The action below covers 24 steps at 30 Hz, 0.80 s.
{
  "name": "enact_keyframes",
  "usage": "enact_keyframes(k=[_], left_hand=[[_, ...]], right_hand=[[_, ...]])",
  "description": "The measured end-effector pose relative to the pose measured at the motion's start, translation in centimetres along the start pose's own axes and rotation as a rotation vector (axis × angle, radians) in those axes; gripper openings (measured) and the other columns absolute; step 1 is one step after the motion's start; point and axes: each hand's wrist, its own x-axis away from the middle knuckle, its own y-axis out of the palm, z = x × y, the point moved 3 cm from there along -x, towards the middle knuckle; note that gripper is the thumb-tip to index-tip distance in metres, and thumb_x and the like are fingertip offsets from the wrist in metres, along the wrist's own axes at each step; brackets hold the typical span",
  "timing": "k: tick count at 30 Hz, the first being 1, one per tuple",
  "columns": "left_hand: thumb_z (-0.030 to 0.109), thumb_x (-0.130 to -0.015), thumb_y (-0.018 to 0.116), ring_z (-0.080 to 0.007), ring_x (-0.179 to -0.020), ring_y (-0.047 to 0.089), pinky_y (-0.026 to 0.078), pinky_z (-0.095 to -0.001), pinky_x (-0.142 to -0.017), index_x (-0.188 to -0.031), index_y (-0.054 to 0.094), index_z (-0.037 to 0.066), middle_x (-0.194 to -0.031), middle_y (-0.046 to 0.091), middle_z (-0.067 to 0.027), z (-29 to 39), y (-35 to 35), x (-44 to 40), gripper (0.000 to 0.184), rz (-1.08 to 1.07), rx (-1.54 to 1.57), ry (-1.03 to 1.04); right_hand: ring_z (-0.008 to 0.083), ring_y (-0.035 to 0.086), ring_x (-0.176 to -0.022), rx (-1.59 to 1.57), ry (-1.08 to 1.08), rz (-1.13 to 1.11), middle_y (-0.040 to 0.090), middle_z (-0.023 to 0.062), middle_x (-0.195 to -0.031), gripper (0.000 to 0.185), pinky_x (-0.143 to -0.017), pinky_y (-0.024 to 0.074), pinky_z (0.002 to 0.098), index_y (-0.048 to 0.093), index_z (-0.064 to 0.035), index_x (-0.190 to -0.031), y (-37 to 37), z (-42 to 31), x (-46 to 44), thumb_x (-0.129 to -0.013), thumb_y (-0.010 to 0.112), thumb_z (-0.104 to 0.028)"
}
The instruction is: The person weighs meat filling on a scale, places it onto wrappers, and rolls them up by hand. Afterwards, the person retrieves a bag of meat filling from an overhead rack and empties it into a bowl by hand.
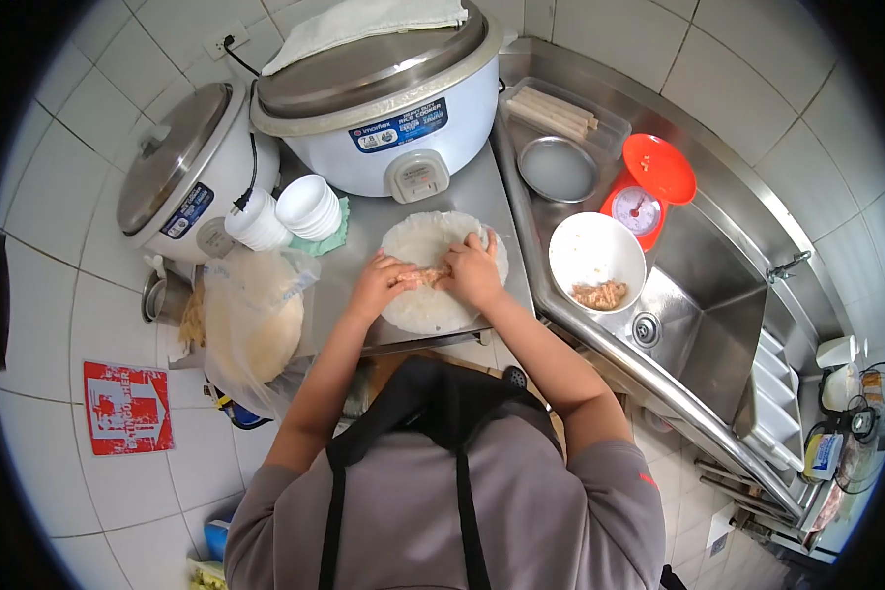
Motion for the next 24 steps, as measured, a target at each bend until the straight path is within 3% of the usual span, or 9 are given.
enact_keyframes(k=[5,8,10,13,16,19,22,24], left_hand=[[0.024,-0.065,0.073,-0.0226,-0.08,0.056,0.027,-0.0446,-0.103,-0.091,0.067,0.009,-0.078,0.059,-0.0039,-0.5,0.7,-0.1,0.03,0.014,0.021,-0.022],[0.026,-0.065,0.072,-0.0232,-0.08,0.056,0.027,-0.0447,-0.102,-0.089,0.067,0.009,-0.076,0.058,-0.0041,-0.1,0.1,-0.6,0.03,0.027,-0.009,-0.035],[0.03,-0.066,0.071,-0.024,-0.08,0.056,0.028,-0.0449,-0.101,-0.089,0.067,0.009,-0.078,0.058,-0.0053,-0.3,0.1,0.0,0.031,0.018,-0.043,-0.052],[0.032,-0.067,0.07,-0.0234,-0.085,0.056,0.026,-0.0454,-0.102,-0.099,0.065,0.009,-0.081,0.058,-0.0049,0.2,-0.3,0.0,0.04,-0.03,-0.075,-0.099],[0.035,-0.065,0.071,-0.0217,-0.092,0.056,0.022,-0.0457,-0.105,-0.11,0.06,0.009,-0.09,0.06,-0.0041,3.5,-0.8,-0.5,0.053,0.12,-0.178,-0.067],[0.035,-0.066,0.071,-0.021,-0.096,0.055,0.019,-0.0455,-0.106,-0.117,0.055,0.011,-0.096,0.06,-0.0047,4.1,0.9,-1.4,0.059,0.028,-0.199,0.021],[0.036,-0.065,0.07,-0.0191,-0.098,0.054,0.015,-0.0458,-0.107,-0.115,0.056,0.009,-0.102,0.059,-0.003,4.7,2.9,-2.9,0.058,-0.059,-0.157,0.054],[0.034,-0.065,0.07,-0.0191,-0.096,0.054,0.015,-0.0459,-0.107,-0.112,0.058,0.01,-0.097,0.06,-0.0029,5.4,3.9,-3.9,0.054,-0.036,-0.161,0.135]], right_hand=[[0.0199,0.045,-0.094,0.039,0.006,0.003,0.054,-0.0027,-0.078,0.023,-0.102,0.0144,0.0581,0.068,-0.0129,-0.076,-0.2,1.5,0.5,-0.058,0.073,-0.027],[0.0206,0.045,-0.094,0.012,0.013,0.199,0.055,-0.0027,-0.08,0.025,-0.102,0.0142,0.0585,0.068,-0.0124,-0.074,-0.8,2.3,0.9,-0.056,0.074,-0.028],[0.0213,0.045,-0.096,0.043,0.065,0.075,0.055,-0.002,-0.083,0.027,-0.101,0.0144,0.0586,0.068,-0.012,-0.076,-1.4,3.3,0.9,-0.056,0.075,-0.029],[0.0219,0.045,-0.097,0.043,0.086,-0.002,0.056,-0.0014,-0.086,0.031,-0.101,0.0148,0.0579,0.068,-0.0116,-0.079,-1.0,4.1,1.6,-0.055,0.076,-0.029],[0.0219,0.044,-0.098,-0.016,0.105,0.069,0.056,-0.0013,-0.087,0.033,-0.101,0.0156,0.0566,0.068,-0.0116,-0.082,-2.1,4.2,1.9,-0.055,0.076,-0.029],[0.0218,0.044,-0.098,-0.035,0.101,0.049,0.056,-0.0018,-0.088,0.035,-0.101,0.0164,0.0553,0.068,-0.0126,-0.084,-2.8,4.6,2.3,-0.055,0.076,-0.029],[0.0215,0.044,-0.098,-0.007,0.041,-0.037,0.055,-0.0023,-0.089,0.035,-0.1,0.0168,0.0541,0.068,-0.0143,-0.086,-2.2,5.0,2.6,-0.055,0.076,-0.028],[0.0209,0.044,-0.098,-0.018,0.022,-0.036,0.055,-0.003,-0.087,0.036,-0.1,0.017,0.0528,0.069,-0.0156,-0.088,-2.3,5.1,2.5,-0.055,0.077,-0.028]])
